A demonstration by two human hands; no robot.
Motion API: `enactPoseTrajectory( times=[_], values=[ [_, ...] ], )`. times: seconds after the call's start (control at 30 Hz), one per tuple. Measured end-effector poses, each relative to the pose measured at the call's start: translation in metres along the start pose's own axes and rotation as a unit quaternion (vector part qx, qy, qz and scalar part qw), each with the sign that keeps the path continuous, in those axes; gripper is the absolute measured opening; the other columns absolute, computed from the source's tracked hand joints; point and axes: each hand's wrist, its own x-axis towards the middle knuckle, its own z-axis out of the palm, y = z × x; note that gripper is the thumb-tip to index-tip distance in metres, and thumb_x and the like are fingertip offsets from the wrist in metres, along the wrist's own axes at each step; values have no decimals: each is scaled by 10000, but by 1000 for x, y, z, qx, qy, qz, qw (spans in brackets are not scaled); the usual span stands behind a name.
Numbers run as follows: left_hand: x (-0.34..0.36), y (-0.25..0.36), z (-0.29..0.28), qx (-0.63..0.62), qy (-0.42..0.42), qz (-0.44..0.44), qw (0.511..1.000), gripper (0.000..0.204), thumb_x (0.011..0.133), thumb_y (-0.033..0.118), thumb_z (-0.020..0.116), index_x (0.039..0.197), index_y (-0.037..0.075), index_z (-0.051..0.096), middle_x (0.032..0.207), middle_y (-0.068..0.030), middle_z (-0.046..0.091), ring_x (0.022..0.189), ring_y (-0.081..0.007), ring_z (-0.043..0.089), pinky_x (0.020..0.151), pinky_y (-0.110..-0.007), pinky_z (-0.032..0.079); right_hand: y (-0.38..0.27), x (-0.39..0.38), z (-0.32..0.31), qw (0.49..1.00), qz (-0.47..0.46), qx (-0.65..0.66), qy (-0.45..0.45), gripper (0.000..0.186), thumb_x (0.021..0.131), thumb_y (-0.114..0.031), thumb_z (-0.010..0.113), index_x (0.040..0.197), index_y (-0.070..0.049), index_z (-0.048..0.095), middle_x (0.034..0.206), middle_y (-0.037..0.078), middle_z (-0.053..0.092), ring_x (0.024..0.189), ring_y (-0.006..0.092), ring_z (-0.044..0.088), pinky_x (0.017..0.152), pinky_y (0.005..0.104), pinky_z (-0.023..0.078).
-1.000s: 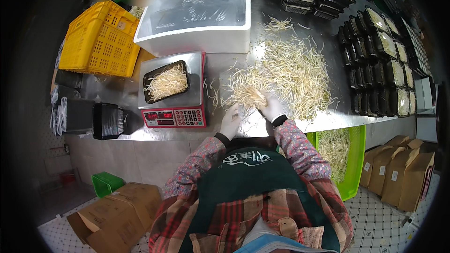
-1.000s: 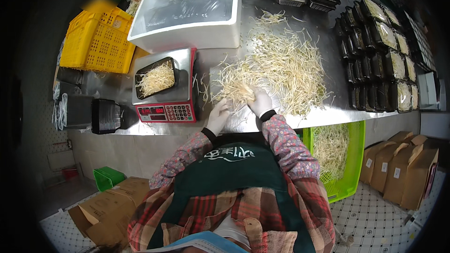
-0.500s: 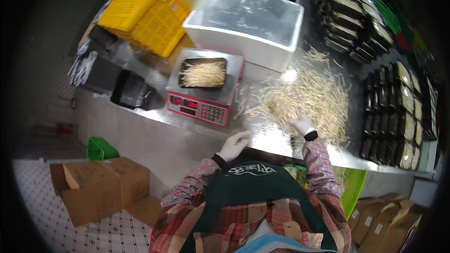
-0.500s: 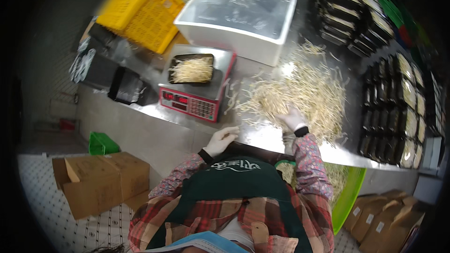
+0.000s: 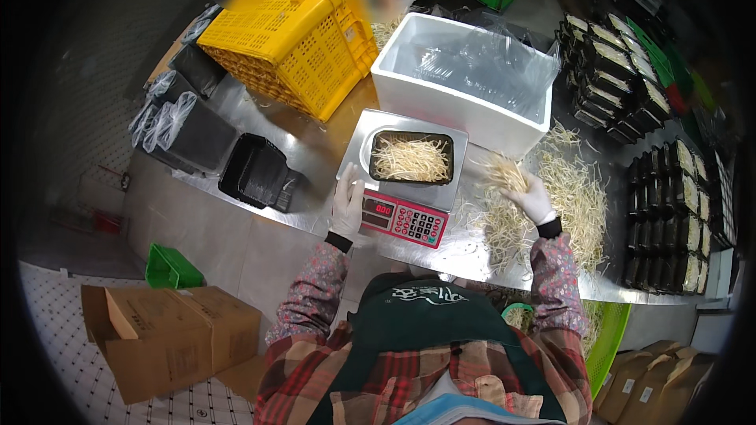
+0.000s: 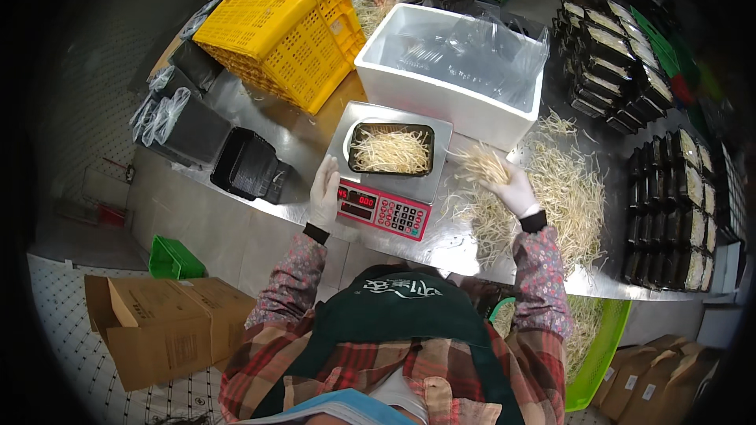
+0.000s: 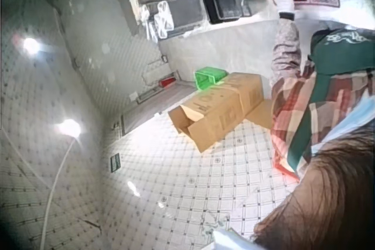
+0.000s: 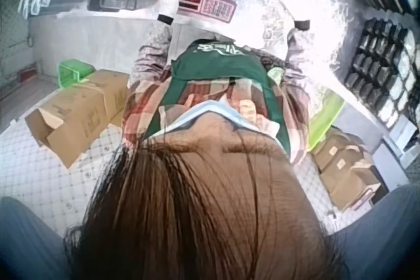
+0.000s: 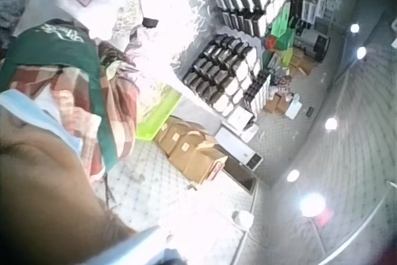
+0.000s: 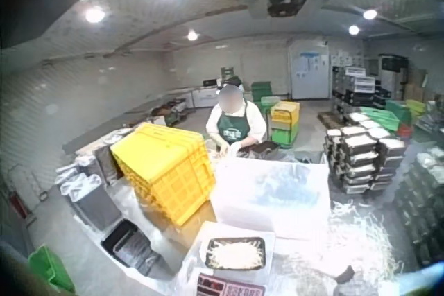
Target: The person portions bean sprouts by hand into black plastic trays placed on a digital scale. They repeatedly scoop sprouts from a large pile, place them in trays, and stack the filled trays on the counter.
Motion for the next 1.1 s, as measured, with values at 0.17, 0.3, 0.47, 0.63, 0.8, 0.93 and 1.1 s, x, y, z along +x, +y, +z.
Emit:
enactPoseTrajectory(
  times=[0.17,0.3,0.47,0.63,0.8,0.93,1.1],
  values=[
    [66,-8,9,23,-35,57,998,537,1014,229,465,1470,-22,332,1484,-211,399,1386,-291,381,1153,-392,267,-52,85,86,964,-196,-179,-20,500,791,-125,743,1254,-22,587,1117,146,639,1048,273,621,942,338,477],
    [85,0,37,93,-85,164,978,559,997,274,487,1463,-6,357,1476,-216,406,1383,-312,378,1160,-422,239,-27,125,147,869,-252,-416,-87,708,768,-407,733,1345,-65,506,1198,148,569,1142,336,529,960,434,439],
    [82,-10,52,381,-103,292,871,507,935,248,566,1388,33,487,1380,-186,533,1300,-341,477,1146,-515,238,2,134,170,829,-239,-503,-51,685,748,-473,706,1257,-51,529,1177,135,562,1088,326,538,933,438,441],
    [84,-4,40,314,-158,238,905,623,926,262,610,1459,26,388,1467,-208,430,1382,-362,368,1161,-456,236,-29,128,147,913,-141,-353,-150,979,719,-392,802,1486,-25,316,1407,228,447,1291,395,421,1102,452,338],
    [94,19,11,257,-155,236,924,869,817,321,750,1476,-26,301,1484,-247,355,1408,-384,294,1168,-460,230,-54,101,88,960,-140,-241,-19,800,797,-305,766,1457,-48,395,1444,215,440,1347,367,403,1133,428,310],
    [98,38,43,348,-222,293,862,921,795,430,743,1474,-16,309,1472,-238,374,1385,-397,320,1157,-471,251,-2,101,115,898,-144,-349,227,666,899,-364,645,1393,28,431,1366,250,503,1274,393,474,1087,449,358],
    [110,1,71,319,-272,298,857,686,775,265,679,1376,17,459,1301,-194,537,1173,-410,494,1001,-508,388,-2,89,191,865,-153,-436,195,649,906,-432,591,1305,63,463,1275,282,547,1190,446,514,1009,466,432]
  ],
)
